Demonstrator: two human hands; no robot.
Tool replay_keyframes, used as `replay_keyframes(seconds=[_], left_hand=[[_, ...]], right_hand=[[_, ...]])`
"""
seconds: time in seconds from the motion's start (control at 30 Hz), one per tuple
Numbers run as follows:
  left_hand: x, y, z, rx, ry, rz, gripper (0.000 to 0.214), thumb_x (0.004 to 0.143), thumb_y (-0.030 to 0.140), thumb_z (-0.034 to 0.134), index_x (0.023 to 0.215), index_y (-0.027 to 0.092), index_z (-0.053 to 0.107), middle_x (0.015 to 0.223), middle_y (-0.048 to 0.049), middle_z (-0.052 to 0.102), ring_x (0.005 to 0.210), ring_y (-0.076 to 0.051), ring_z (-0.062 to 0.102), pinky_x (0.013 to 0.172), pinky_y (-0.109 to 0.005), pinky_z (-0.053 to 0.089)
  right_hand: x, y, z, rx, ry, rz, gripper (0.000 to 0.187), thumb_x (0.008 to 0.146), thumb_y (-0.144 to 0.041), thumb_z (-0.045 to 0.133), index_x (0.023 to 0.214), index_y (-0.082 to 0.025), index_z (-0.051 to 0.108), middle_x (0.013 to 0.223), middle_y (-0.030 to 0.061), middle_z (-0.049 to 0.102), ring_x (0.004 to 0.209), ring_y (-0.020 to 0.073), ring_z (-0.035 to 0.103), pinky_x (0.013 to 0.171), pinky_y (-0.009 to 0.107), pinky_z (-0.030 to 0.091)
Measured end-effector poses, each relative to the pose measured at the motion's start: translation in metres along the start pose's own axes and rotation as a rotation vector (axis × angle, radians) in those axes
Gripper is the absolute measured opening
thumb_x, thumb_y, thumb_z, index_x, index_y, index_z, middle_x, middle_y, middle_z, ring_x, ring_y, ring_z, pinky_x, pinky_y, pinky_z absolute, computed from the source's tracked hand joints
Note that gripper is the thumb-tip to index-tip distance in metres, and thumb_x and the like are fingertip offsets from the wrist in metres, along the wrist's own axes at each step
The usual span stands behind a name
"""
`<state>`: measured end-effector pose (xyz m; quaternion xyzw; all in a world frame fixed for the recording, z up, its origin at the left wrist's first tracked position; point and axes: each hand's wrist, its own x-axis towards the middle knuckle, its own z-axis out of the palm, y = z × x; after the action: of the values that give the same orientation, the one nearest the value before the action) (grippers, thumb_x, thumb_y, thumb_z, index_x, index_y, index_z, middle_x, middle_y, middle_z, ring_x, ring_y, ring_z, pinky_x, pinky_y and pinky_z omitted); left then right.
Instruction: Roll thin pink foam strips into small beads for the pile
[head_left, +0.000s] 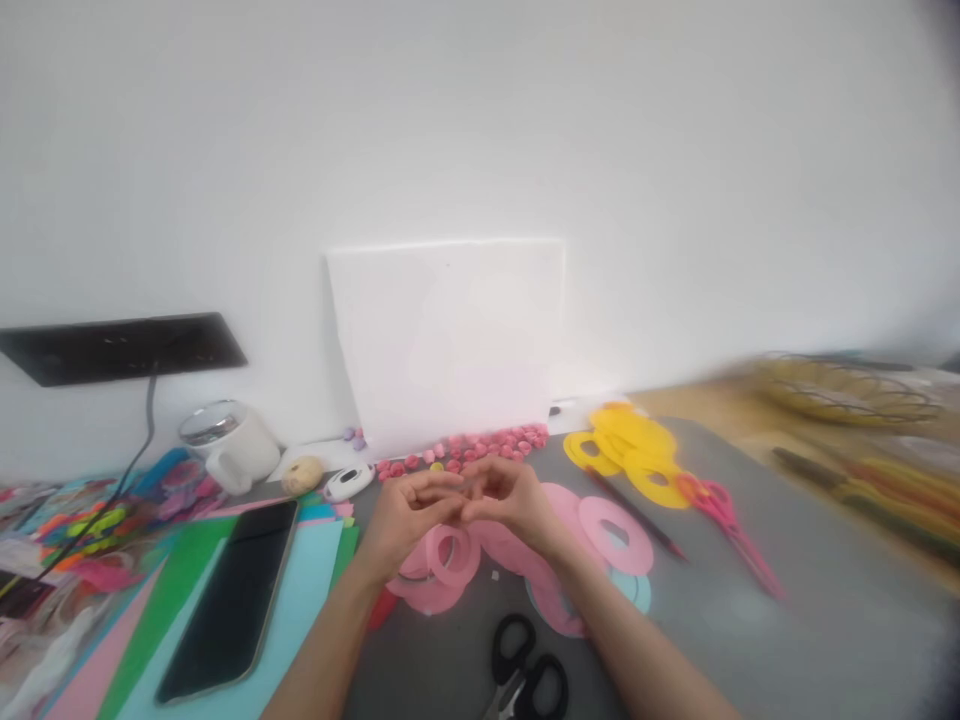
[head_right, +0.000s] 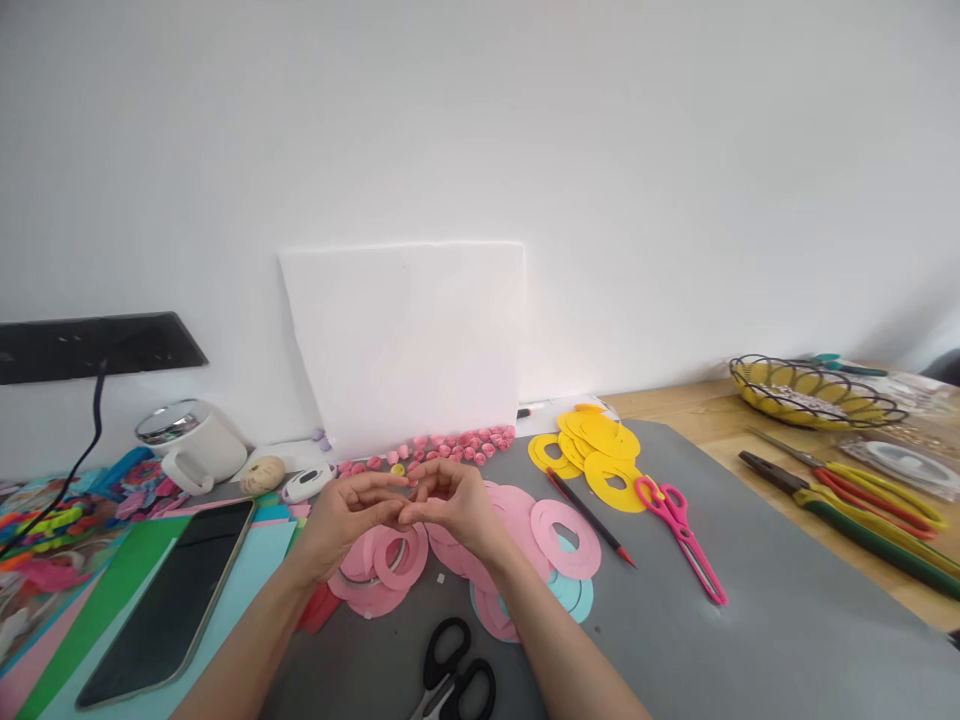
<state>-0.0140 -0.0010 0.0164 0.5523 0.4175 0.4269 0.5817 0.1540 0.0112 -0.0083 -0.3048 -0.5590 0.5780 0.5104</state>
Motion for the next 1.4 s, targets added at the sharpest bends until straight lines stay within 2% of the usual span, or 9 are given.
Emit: replay_keyframes(seconds=[0.33, 0.6, 0.83, 1.03, 1.23, 1.4], left_hand=[[0.0, -0.003, 0.0, -0.042, -0.045, 0.001, 0.029, 0.068, 0.029, 0.073, 0.089, 0.012, 0.066, 0.077, -0.0104, 0.074, 0.07, -0.023, 0.069, 0.072, -0.038, 0.055], [-0.002, 0.0, 0.0, 0.019, -0.064, 0.004, 0.029, 0.066, 0.031, 0.073, 0.088, 0.013, 0.068, 0.082, -0.0112, 0.074, 0.071, -0.023, 0.069, 0.07, -0.035, 0.055], [-0.002, -0.001, 0.005, 0.065, -0.115, -0.027, 0.032, 0.065, 0.028, 0.074, 0.092, 0.013, 0.067, 0.075, -0.0097, 0.074, 0.069, -0.022, 0.068, 0.067, -0.032, 0.054], [-0.003, -0.001, 0.006, 0.108, -0.139, -0.039, 0.027, 0.066, 0.028, 0.072, 0.088, 0.013, 0.066, 0.078, -0.0097, 0.073, 0.067, -0.021, 0.068, 0.064, -0.031, 0.053], [-0.002, -0.002, 0.007, 0.109, -0.106, -0.021, 0.026, 0.06, 0.027, 0.077, 0.079, 0.014, 0.065, 0.071, -0.0077, 0.072, 0.064, -0.02, 0.066, 0.063, -0.029, 0.052], [-0.002, -0.002, 0.004, 0.1, -0.103, -0.019, 0.022, 0.061, 0.027, 0.076, 0.076, 0.013, 0.068, 0.073, -0.0078, 0.071, 0.068, -0.019, 0.066, 0.064, -0.027, 0.052]], right_hand=[[0.001, 0.001, -0.003, 0.045, -0.027, 0.035, 0.034, 0.05, -0.027, 0.084, 0.075, -0.019, 0.063, 0.06, -0.0041, 0.055, 0.057, 0.0113, 0.053, 0.055, 0.024, 0.047], [0.0, 0.001, -0.001, 0.064, -0.058, 0.05, 0.035, 0.049, -0.028, 0.084, 0.074, -0.019, 0.061, 0.065, -0.0032, 0.057, 0.059, 0.0131, 0.056, 0.057, 0.027, 0.049], [-0.004, -0.006, 0.005, 0.062, -0.128, 0.083, 0.057, 0.049, -0.028, 0.085, 0.099, -0.023, 0.058, 0.087, 0.0007, 0.059, 0.07, 0.0159, 0.06, 0.06, 0.028, 0.051], [-0.007, -0.003, 0.007, 0.003, -0.117, 0.09, 0.071, 0.042, -0.03, 0.087, 0.104, -0.025, 0.053, 0.091, 0.0, 0.056, 0.074, 0.0154, 0.058, 0.059, 0.024, 0.049], [-0.007, -0.003, 0.009, -0.061, -0.058, 0.083, 0.066, 0.041, -0.033, 0.087, 0.098, -0.023, 0.054, 0.084, -0.0016, 0.056, 0.068, 0.0135, 0.054, 0.053, 0.022, 0.044], [-0.008, -0.009, 0.013, -0.005, -0.051, 0.091, 0.059, 0.041, -0.038, 0.086, 0.087, -0.022, 0.053, 0.075, -0.0034, 0.052, 0.062, 0.0123, 0.052, 0.049, 0.022, 0.043]])
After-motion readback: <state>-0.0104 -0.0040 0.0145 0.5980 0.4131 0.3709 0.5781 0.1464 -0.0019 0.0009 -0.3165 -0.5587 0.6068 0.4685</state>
